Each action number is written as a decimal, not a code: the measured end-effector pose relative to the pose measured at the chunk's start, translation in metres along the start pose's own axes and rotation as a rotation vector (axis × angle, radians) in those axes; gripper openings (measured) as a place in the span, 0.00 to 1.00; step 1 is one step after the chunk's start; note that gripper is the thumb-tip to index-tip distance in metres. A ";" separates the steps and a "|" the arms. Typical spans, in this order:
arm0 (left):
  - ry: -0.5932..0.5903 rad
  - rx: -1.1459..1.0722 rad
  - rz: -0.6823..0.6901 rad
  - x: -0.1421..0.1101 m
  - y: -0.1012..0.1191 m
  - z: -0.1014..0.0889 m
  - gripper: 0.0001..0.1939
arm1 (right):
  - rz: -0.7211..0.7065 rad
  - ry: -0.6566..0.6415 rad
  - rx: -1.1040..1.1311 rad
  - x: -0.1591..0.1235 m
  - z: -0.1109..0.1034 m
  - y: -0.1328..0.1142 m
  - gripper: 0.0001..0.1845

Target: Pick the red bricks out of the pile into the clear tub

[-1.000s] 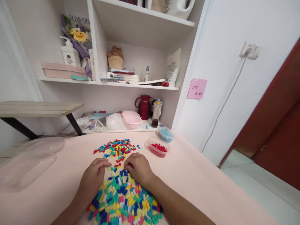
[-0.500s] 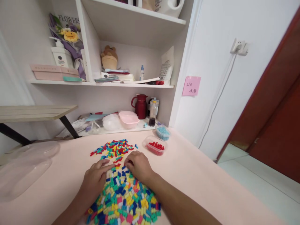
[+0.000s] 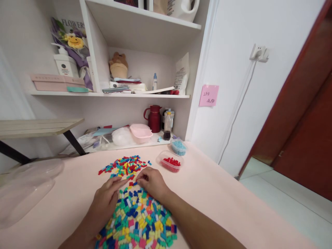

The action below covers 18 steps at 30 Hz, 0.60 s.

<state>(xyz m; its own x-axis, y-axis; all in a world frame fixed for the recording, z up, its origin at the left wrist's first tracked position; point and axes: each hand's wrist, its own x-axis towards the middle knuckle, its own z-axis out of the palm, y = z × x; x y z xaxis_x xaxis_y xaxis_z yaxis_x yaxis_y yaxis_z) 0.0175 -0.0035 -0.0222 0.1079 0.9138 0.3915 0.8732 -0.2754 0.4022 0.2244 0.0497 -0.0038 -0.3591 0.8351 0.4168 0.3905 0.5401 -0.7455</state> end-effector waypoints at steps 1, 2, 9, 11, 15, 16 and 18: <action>-0.002 -0.028 0.031 0.000 0.001 0.000 0.27 | 0.003 -0.004 0.005 0.000 0.000 0.000 0.07; -0.010 -0.051 0.064 0.000 0.002 -0.001 0.27 | 0.002 -0.007 0.008 0.000 0.000 0.001 0.06; 0.004 -0.085 0.108 0.000 0.007 -0.002 0.26 | 0.008 -0.023 0.020 0.000 0.004 0.001 0.05; 0.035 -0.102 0.070 0.001 0.005 -0.002 0.25 | -0.042 -0.012 -0.012 0.002 -0.002 -0.002 0.05; 0.087 -0.136 -0.005 0.002 0.001 -0.003 0.23 | -0.159 0.114 -0.191 0.012 -0.034 -0.003 0.05; 0.095 -0.142 -0.017 0.002 0.001 -0.004 0.22 | -0.150 0.188 -0.249 0.014 -0.044 0.000 0.05; 0.104 -0.149 -0.032 0.003 0.002 -0.006 0.22 | -0.117 0.330 -0.350 0.017 -0.066 0.008 0.07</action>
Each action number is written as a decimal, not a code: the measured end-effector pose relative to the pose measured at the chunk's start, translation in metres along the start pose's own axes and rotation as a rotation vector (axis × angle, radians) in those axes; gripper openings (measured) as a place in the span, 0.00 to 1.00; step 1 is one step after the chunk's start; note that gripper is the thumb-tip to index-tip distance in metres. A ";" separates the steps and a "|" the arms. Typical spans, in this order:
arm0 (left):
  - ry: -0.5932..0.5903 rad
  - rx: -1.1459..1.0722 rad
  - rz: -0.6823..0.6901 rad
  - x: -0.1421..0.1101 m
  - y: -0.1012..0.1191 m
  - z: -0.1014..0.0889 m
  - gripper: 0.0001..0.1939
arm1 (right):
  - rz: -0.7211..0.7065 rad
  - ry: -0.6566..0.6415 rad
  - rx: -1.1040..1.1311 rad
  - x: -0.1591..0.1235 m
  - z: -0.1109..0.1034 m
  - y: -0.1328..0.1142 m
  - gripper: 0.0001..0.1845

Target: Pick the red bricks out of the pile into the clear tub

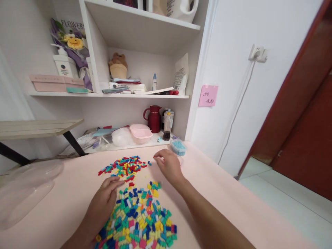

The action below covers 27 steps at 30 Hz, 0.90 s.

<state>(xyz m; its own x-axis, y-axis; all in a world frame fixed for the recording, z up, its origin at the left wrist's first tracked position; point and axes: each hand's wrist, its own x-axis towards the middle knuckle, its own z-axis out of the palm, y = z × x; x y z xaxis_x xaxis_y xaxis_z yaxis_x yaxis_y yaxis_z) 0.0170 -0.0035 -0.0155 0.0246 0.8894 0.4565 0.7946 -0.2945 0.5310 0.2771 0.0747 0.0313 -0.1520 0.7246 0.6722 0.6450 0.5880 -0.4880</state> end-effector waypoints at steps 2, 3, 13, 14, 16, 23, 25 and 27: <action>0.003 0.002 -0.009 0.000 0.002 -0.001 0.22 | 0.066 0.084 -0.095 0.002 -0.012 0.016 0.07; 0.001 0.006 -0.013 0.000 0.002 -0.002 0.22 | 0.103 0.113 -0.140 0.002 -0.017 0.023 0.08; 0.052 0.037 -0.027 0.000 0.000 0.000 0.22 | 0.001 -0.058 -0.005 -0.013 0.006 -0.001 0.12; 0.050 0.043 -0.036 0.000 0.000 0.000 0.22 | -0.045 -0.126 0.019 -0.017 0.012 -0.010 0.12; 0.026 0.054 -0.051 -0.001 0.000 0.000 0.23 | -0.134 -0.263 0.046 -0.026 0.024 -0.024 0.15; -0.151 0.160 -0.039 -0.007 0.003 0.005 0.26 | -0.209 -0.479 -0.063 -0.043 0.051 -0.034 0.13; -0.175 0.190 -0.036 -0.008 0.005 0.005 0.28 | -0.185 -0.478 -0.068 -0.042 0.054 -0.032 0.12; -0.196 0.202 -0.029 -0.009 0.007 0.005 0.29 | -0.158 -0.486 -0.051 -0.039 0.054 -0.030 0.09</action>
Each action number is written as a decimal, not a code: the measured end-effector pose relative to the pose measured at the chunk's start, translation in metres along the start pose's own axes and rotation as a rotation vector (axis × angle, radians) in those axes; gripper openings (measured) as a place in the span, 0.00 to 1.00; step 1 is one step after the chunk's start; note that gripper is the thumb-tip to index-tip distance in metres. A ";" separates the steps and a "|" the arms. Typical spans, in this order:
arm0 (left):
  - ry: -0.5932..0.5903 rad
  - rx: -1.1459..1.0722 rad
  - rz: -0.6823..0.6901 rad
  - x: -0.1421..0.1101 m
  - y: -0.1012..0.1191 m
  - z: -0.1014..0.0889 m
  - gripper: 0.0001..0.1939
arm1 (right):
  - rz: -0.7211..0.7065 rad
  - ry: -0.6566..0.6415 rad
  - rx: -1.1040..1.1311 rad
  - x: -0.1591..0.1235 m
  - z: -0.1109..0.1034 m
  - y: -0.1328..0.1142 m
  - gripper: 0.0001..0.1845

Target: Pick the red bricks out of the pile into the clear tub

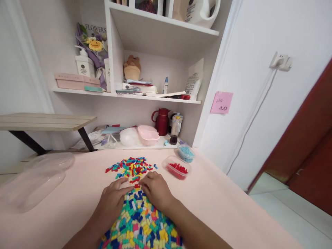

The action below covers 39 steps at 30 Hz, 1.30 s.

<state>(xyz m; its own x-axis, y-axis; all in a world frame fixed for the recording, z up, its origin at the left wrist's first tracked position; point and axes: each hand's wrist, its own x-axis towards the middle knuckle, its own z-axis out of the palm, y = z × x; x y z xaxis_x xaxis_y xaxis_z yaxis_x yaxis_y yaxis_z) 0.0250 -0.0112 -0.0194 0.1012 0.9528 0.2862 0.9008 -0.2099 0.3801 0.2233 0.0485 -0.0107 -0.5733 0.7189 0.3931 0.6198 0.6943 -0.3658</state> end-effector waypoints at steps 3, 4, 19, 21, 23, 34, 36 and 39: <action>-0.018 0.013 -0.003 0.000 0.000 0.000 0.30 | 0.025 -0.023 0.054 0.002 -0.005 0.002 0.02; -0.019 0.017 -0.004 0.000 0.000 0.000 0.30 | 0.023 -0.031 0.080 0.003 -0.007 0.003 0.00; -0.130 0.081 0.003 0.000 0.010 -0.009 0.35 | -0.060 0.024 0.063 0.002 0.003 0.011 0.13; -0.150 0.087 0.010 0.001 0.011 -0.010 0.35 | -0.086 0.016 0.042 0.002 0.003 0.012 0.13; -0.161 0.090 0.018 0.002 0.010 -0.010 0.35 | -0.114 0.006 0.030 0.002 0.002 0.012 0.14; -0.006 0.029 0.041 0.003 -0.001 -0.002 0.27 | 0.050 0.032 0.122 0.005 -0.002 0.008 0.09; 0.020 0.026 0.049 0.004 -0.003 0.000 0.26 | 0.056 0.039 0.138 0.005 -0.001 0.009 0.11; 0.044 0.019 0.060 0.006 -0.005 0.001 0.25 | 0.061 0.045 0.136 0.005 -0.001 0.010 0.11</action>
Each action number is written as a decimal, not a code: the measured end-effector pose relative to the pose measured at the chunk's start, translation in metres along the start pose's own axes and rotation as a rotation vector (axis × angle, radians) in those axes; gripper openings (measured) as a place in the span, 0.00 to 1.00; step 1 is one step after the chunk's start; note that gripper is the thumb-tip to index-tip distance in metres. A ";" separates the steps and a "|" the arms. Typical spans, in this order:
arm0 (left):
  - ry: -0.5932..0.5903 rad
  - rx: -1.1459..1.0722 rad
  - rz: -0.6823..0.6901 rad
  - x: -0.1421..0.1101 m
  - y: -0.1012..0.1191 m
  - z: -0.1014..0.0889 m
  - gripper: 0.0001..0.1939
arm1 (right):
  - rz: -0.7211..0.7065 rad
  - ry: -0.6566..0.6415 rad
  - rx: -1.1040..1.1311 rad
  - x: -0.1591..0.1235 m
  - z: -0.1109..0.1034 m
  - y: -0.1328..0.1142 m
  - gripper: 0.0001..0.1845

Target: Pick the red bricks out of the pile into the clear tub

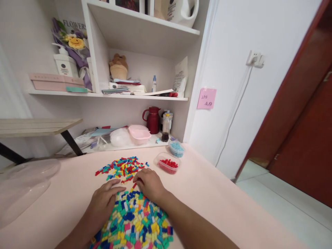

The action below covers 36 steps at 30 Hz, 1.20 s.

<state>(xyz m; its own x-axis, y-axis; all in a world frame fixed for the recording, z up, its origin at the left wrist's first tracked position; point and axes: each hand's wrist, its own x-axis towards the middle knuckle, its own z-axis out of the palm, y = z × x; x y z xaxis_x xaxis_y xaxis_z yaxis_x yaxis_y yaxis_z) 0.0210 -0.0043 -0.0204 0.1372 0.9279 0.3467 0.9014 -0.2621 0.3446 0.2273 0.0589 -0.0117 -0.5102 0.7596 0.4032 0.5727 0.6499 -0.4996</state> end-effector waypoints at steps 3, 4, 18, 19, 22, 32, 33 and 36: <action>0.024 -0.015 0.015 0.001 0.000 0.000 0.25 | -0.005 0.014 -0.021 -0.001 0.000 0.001 0.14; 0.030 -0.019 0.015 0.001 0.000 0.000 0.24 | -0.010 0.015 -0.025 -0.001 0.000 0.002 0.15; 0.018 -0.046 0.002 0.000 0.000 -0.001 0.23 | 0.034 0.001 0.026 0.002 -0.002 0.000 0.12; 0.020 -0.048 0.008 0.000 -0.001 -0.001 0.23 | 0.035 -0.003 0.025 0.002 -0.003 0.000 0.12; 0.043 -0.066 0.026 0.000 -0.003 0.001 0.22 | 0.043 -0.011 0.009 0.002 -0.004 -0.002 0.11; 0.055 -0.031 0.040 0.004 -0.006 -0.002 0.21 | 0.035 0.218 -0.126 0.007 -0.038 0.002 0.09; 0.057 -0.024 0.046 0.005 -0.007 -0.001 0.21 | 0.046 0.276 -0.139 0.008 -0.046 0.007 0.08; 0.070 -0.012 0.060 0.007 -0.011 0.000 0.20 | 0.118 0.426 -0.185 0.006 -0.072 0.024 0.09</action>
<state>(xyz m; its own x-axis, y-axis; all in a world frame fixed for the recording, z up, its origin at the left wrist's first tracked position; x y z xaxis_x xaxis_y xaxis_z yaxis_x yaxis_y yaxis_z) 0.0120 0.0048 -0.0218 0.1613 0.8900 0.4265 0.8872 -0.3200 0.3323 0.2844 0.0810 0.0335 -0.1485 0.7455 0.6497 0.7350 0.5227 -0.4318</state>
